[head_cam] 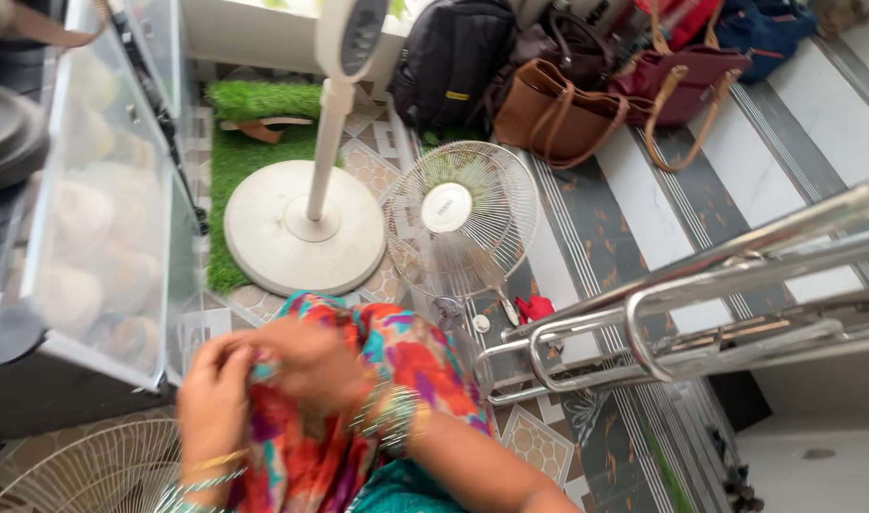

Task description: The person disassembles a standing fan by removing the front grille, unscrewing the blade nut, detaching the fan blades, and removing the rear grille. They then use a brush to clean the fan motor housing.

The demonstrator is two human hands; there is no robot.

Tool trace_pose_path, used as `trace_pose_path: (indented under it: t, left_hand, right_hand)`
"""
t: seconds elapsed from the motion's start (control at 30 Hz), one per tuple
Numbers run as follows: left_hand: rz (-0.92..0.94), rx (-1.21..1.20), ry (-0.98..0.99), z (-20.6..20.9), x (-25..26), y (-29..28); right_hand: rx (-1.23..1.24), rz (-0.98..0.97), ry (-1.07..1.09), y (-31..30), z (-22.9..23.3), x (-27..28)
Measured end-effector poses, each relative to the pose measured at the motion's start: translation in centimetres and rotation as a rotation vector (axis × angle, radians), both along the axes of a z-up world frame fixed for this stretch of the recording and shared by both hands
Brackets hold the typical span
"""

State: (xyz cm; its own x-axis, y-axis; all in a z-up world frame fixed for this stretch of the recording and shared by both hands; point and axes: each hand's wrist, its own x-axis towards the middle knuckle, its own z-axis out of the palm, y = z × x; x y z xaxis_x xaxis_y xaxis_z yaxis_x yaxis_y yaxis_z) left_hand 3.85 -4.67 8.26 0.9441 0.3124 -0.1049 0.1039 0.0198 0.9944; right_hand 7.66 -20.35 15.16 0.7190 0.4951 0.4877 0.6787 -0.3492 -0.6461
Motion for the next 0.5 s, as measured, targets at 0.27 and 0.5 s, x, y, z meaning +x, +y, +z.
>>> trace_pose_path:
  t: [0.27, 0.5]
  left_hand:
    - [-0.219, 0.145, -0.267, 7.5, 11.1, -10.9]
    - [-0.091, 0.486, -0.331, 0.4, 18.5, -12.8]
  right_hand:
    - [0.331, -0.71, 0.302, -22.1, -6.9, 3.0]
    - [0.626, -0.892, 0.439, -33.5, -16.4, 7.1]
